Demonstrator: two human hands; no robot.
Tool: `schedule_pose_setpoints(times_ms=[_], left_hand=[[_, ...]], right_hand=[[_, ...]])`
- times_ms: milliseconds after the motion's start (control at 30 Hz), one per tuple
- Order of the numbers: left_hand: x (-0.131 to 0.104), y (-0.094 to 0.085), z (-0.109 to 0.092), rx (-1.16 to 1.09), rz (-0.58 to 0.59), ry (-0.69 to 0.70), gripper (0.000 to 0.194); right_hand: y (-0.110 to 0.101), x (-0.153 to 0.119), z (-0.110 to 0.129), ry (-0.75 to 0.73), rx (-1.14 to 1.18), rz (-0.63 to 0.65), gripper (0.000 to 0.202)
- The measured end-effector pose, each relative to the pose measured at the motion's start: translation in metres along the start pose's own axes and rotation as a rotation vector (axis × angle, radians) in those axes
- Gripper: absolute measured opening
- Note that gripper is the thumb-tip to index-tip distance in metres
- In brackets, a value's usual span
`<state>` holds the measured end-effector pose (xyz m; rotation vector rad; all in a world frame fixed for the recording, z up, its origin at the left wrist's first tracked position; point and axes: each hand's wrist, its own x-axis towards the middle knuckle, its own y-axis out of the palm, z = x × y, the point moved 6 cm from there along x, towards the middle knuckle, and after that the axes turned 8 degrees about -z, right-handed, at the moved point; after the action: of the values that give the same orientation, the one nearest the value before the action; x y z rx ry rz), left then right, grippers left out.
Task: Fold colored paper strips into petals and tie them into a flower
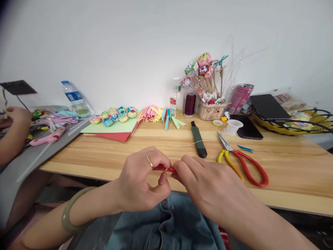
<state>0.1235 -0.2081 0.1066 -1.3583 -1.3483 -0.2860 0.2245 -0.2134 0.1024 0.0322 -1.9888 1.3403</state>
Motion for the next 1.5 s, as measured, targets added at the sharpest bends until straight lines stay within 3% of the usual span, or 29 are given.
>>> schedule_pose_setpoints(times_ms=[233,467,533,600,667,733,833,900,967,1067,1267,1500], left_hand=[[0.001,0.0,0.006,-0.207,0.215,0.017,0.005],[0.002,0.004,0.004,-0.084,0.448,0.097,0.011],[0.003,0.007,0.011,-0.125,0.481,-0.032,0.007],[-0.001,0.013,0.027,-0.297,0.545,-0.325,0.005],[-0.012,0.024,0.043,-0.547,0.624,-0.669,0.018],[-0.022,0.035,0.053,-0.721,0.666,-0.866,0.023],[-0.029,0.045,0.067,-0.946,0.504,-1.072,0.021],[-0.034,0.049,0.075,-1.061,0.357,-1.192,0.019],[-0.037,0.052,0.077,-1.151,0.273,-1.254,0.021],[-0.036,0.053,0.076,-1.184,0.279,-1.244,0.022],[-0.03,0.047,0.073,-1.079,0.341,-1.187,0.023],[-0.03,0.042,0.073,-1.041,0.31,-1.208,0.024]], right_hand=[[-0.003,-0.002,-0.004,-0.026,0.012,0.006,0.034],[0.0,0.0,0.0,-0.074,0.12,0.051,0.04],[0.007,-0.004,-0.005,-0.045,0.121,0.093,0.038],[0.014,-0.008,-0.014,0.011,0.126,0.126,0.032],[0.023,-0.01,-0.028,0.12,0.157,0.146,0.027],[0.029,-0.011,-0.044,0.273,0.189,0.113,0.032],[0.031,-0.012,-0.058,0.452,0.167,-0.093,0.045],[0.033,-0.01,-0.054,0.446,0.164,-0.201,0.055],[0.04,-0.008,-0.043,0.376,0.191,-0.195,0.073],[0.05,-0.005,-0.03,0.308,0.23,-0.112,0.094],[0.054,-0.001,-0.03,0.333,0.384,0.018,0.103],[0.06,-0.002,-0.028,0.302,0.574,-0.031,0.101]])
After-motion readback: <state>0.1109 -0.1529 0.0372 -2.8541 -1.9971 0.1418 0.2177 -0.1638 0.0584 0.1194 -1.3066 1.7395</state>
